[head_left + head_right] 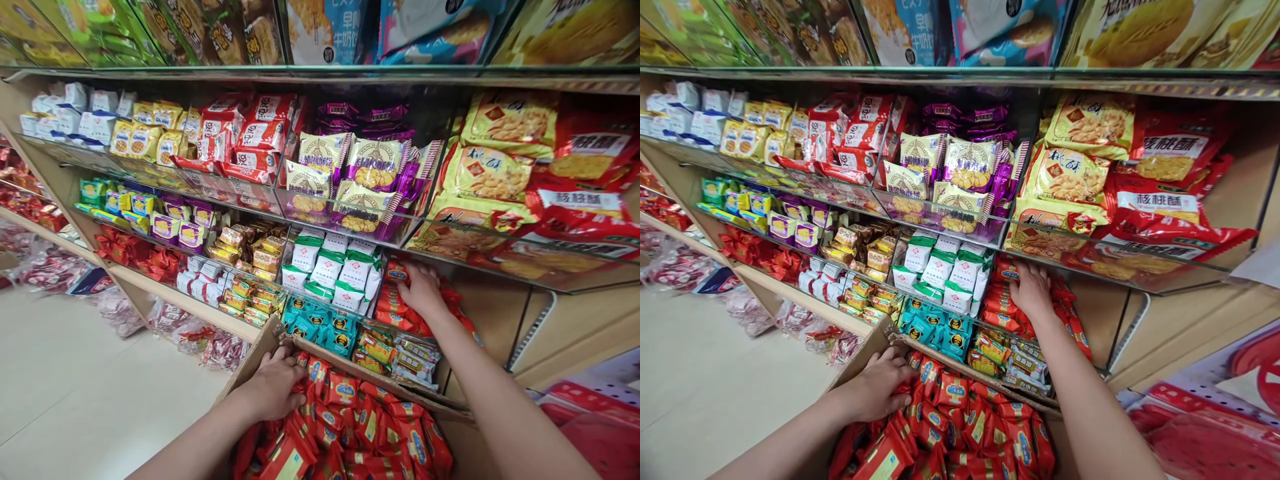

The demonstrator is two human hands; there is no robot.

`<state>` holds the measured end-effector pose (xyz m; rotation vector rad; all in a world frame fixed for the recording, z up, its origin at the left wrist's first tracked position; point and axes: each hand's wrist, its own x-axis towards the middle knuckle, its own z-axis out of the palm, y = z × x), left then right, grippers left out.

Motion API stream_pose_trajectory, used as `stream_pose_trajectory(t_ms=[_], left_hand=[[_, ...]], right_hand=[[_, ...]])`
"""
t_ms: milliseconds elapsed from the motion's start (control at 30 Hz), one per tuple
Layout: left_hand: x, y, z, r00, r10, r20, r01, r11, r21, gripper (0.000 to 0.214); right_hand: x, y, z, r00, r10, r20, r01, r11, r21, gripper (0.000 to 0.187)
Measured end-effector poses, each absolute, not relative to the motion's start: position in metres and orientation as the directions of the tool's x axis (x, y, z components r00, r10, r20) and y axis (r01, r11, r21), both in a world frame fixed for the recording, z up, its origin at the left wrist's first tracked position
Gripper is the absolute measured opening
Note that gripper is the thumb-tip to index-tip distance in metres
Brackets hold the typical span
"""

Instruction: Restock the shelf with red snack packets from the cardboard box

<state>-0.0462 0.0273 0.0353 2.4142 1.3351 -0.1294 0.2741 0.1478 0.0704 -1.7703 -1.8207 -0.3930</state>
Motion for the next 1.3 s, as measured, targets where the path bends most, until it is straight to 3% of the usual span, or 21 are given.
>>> stream_pose_trajectory(t_ms=[200,367,667,800,900,967,1033,1100,1167,1200,1233,1300], left_hand=[[-0.046,0.028,0.034,0.549,0.797,-0.252,0.829,-0.481,0.284,0.036],[-0.046,0.028,0.033,0.53,0.813,-0.241,0.841,-0.468,0.27,0.032],[-0.045,0.033,0.026,0.459,0.869,-0.183,0.884,-0.427,0.188,0.021],[-0.054,0.032,0.029,0.541,0.826,-0.159,0.826,-0.487,0.285,0.015],[-0.059,0.03,0.035,0.636,0.767,-0.09,0.714,-0.54,0.445,0.02],[-0.054,0.026,0.045,0.67,0.742,0.032,0.584,-0.553,0.594,0.024],[-0.038,0.018,0.058,0.622,0.763,0.176,0.41,-0.509,0.757,0.025],[-0.015,0.007,0.072,0.508,0.816,0.277,0.217,-0.433,0.875,0.023],[0.011,-0.006,0.082,0.449,0.835,0.319,0.076,-0.391,0.917,0.019],[0.022,-0.012,0.084,0.45,0.835,0.315,0.009,-0.357,0.934,0.018],[0.032,-0.017,0.084,0.43,0.85,0.303,-0.062,-0.307,0.95,0.02],[0.045,-0.024,0.078,0.384,0.895,0.227,-0.192,-0.164,0.968,0.032]], right_hand=[[0.278,0.153,0.068,0.054,0.827,0.56,0.976,0.074,-0.203,0.04],[0.277,0.15,0.068,0.055,0.808,0.586,0.972,0.091,-0.217,0.051],[0.278,0.144,0.086,0.17,0.556,0.814,0.925,0.194,-0.326,0.045],[0.25,0.094,0.104,0.146,0.492,0.858,0.9,0.293,-0.321,0.033],[0.213,0.025,0.095,0.053,0.53,0.846,0.733,0.555,-0.393,0.019],[0.187,-0.02,0.076,-0.019,0.712,0.702,0.546,0.595,-0.59,0.018],[0.166,-0.053,0.056,0.001,0.912,0.409,0.357,0.382,-0.853,0.019],[0.15,-0.071,0.043,0.054,0.995,0.082,0.033,0.081,-0.996,0.034],[0.141,-0.077,0.041,0.066,0.99,-0.123,-0.325,-0.095,-0.941,0.047],[0.14,-0.076,0.042,0.097,0.981,-0.167,-0.452,-0.106,-0.886,0.047],[0.139,-0.075,0.043,0.166,0.967,-0.191,-0.525,-0.078,-0.848,0.046],[0.142,-0.073,0.042,0.391,0.899,-0.197,-0.519,0.039,-0.854,0.043]])
